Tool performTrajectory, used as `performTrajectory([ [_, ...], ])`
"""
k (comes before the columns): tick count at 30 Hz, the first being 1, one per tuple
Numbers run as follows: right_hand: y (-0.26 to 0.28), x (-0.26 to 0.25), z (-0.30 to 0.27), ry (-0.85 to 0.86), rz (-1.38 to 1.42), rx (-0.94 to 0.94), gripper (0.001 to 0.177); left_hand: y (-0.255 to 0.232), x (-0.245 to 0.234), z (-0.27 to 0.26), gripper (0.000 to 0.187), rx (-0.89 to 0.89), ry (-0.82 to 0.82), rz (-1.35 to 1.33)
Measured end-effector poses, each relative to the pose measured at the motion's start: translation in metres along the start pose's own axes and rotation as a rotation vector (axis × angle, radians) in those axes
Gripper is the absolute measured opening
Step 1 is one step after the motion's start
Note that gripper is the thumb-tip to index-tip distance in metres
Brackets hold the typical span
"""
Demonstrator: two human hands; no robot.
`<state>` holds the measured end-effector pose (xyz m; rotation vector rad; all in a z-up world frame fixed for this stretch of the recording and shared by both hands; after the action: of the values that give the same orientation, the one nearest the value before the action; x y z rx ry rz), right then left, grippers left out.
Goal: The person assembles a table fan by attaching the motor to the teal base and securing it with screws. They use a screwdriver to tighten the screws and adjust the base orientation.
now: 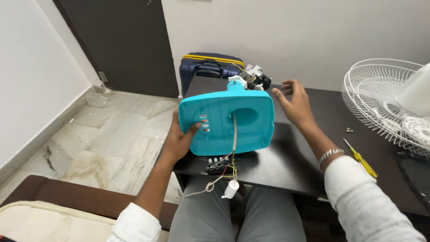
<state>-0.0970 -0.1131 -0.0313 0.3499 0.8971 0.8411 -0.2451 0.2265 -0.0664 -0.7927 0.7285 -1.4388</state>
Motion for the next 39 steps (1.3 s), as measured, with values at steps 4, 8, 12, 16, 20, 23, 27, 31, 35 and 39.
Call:
performTrajectory([
  [4, -0.047, 0.022, 0.041, 0.057, -0.082, 0.161, 0.084, 0.003, -0.004, -0.003, 0.047, -0.037, -0.027, 0.170],
  [8, -0.089, 0.054, 0.069, 0.162, 0.030, 0.408, 0.101, 0.003, -0.003, -0.002, 0.046, -0.036, -0.030, 0.108],
  [12, -0.110, 0.091, 0.084, 0.263, 0.093, 0.468, 0.114, 0.002, 0.001, 0.001, 0.051, -0.015, -0.008, 0.062],
  [16, -0.116, 0.105, 0.091, 0.242, 0.124, 0.486, 0.109, -0.002, -0.002, 0.001, 0.060, 0.021, -0.036, 0.169],
  [20, -0.109, 0.114, 0.085, 0.337, 0.110, 0.499, 0.086, -0.004, -0.005, 0.000, 0.058, 0.080, -0.054, 0.343],
  [23, -0.105, 0.109, 0.079, 0.256, 0.105, 0.499, 0.077, 0.005, -0.009, 0.001, 0.056, -0.038, -0.061, 0.285],
  [27, -0.111, 0.087, 0.069, 0.127, 0.027, 0.492, 0.074, 0.015, -0.009, 0.003, 0.054, -0.131, -0.030, 0.182],
  [31, -0.123, 0.052, 0.048, 0.037, -0.046, 0.512, 0.073, 0.010, 0.000, 0.010, 0.056, 0.084, -0.022, 0.329],
  [35, -0.131, 0.013, 0.027, -0.005, -0.059, 0.532, 0.069, 0.019, 0.008, 0.023, 0.059, 0.041, 0.015, 0.335],
  [39, -0.139, -0.024, 0.002, 0.000, -0.109, 0.588, 0.068, 0.027, 0.019, 0.034, 0.061, 0.016, 0.072, 0.350],
])
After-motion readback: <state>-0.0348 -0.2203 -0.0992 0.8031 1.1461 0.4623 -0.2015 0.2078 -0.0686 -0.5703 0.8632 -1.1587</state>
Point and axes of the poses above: each hand's wrist, its own z-axis towards the middle knuckle, its own x-axis out of the palm, y = z × x, the point moved 6 cm from there along z, towards the middle knuckle, and after that the axes turned 2 degrees about -y, right-handed, at the moved point
